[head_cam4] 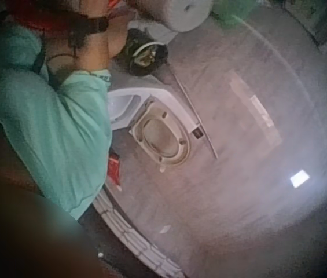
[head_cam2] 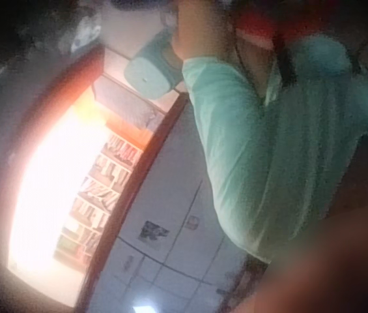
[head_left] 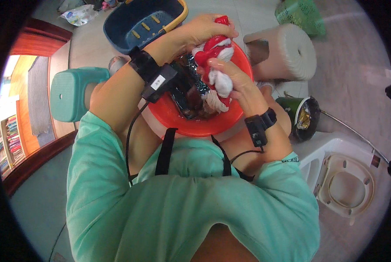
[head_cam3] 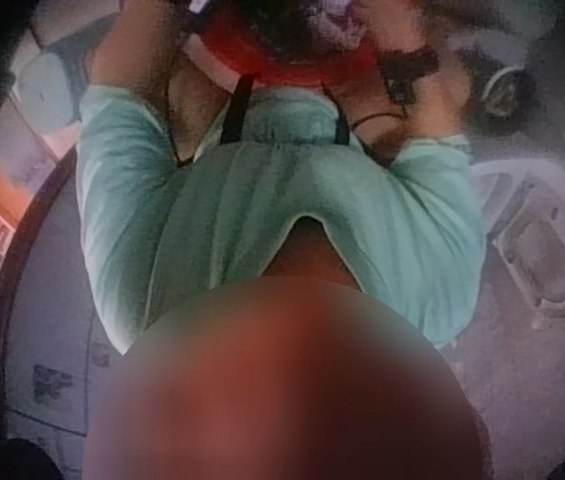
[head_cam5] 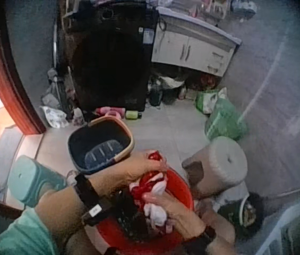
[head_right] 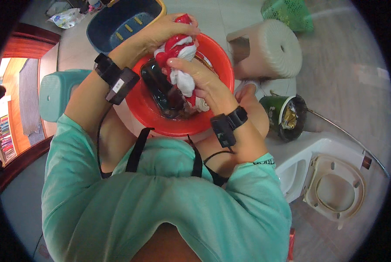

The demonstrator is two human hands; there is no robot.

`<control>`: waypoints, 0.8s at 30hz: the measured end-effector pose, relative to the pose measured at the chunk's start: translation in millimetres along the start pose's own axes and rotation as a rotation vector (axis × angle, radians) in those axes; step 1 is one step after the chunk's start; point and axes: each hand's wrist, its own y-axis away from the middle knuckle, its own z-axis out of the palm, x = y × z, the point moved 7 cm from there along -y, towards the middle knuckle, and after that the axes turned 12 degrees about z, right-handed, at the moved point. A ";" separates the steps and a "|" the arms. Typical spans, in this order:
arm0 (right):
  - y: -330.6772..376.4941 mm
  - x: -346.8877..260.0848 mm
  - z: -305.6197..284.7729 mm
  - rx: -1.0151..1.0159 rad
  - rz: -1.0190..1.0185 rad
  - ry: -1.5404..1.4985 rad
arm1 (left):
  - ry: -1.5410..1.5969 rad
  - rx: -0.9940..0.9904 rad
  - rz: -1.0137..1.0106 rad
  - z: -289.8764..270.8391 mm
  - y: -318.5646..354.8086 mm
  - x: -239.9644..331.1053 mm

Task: The person hand-washes several small garments in a red basin filled with water, scrubbing and rinsing each item before transferring them to a blue washboard tray. The person handles a white cloth, a red-and-white patterned cloth, and a dark garment, using both hands to agitate and wring them.

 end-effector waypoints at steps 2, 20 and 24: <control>-9.3 10.4 -12.4 0.172 -0.013 0.122 | -0.276 0.095 -0.014 -7.7 2.4 -16.4; -12.7 -8.8 -55.0 0.908 -0.269 1.066 | -0.693 0.523 -0.046 -34.5 -6.4 -67.4; -5.1 -30.7 -42.5 0.361 -0.303 0.345 | 0.279 0.000 -0.067 -10.9 -16.8 -26.3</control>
